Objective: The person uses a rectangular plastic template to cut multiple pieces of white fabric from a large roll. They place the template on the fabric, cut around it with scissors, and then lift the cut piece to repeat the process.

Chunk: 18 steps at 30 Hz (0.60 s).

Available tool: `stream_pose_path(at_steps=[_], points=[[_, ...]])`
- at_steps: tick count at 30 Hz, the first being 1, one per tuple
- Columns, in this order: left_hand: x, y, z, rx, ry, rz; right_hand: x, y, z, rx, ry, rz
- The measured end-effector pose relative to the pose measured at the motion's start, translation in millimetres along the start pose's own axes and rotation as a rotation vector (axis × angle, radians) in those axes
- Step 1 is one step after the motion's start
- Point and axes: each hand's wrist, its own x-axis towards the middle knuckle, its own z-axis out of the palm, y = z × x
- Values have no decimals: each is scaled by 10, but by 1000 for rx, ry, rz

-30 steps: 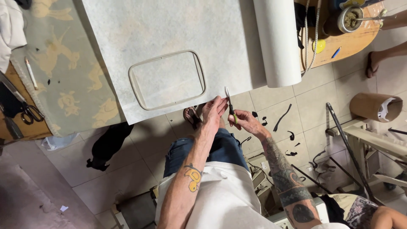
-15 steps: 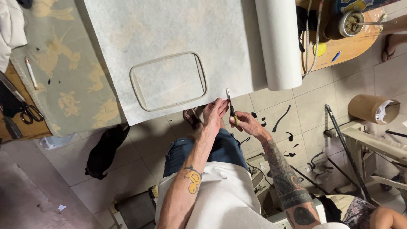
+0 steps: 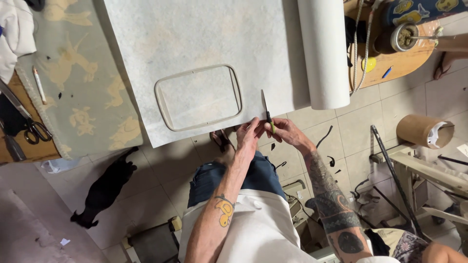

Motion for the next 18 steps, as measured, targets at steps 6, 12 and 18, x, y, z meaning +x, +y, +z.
stream_pose_path(at_steps=[6, 12, 18], points=[[92, -75, -61, 43, 34, -2, 189, -269, -24, -76, 25, -9], [-58, 90, 11, 81, 80, -23, 405, -529, 0, -74, 49, -45], [-165, 243, 73, 124, 110, -123, 721, -608, -133, -85, 38, -73]])
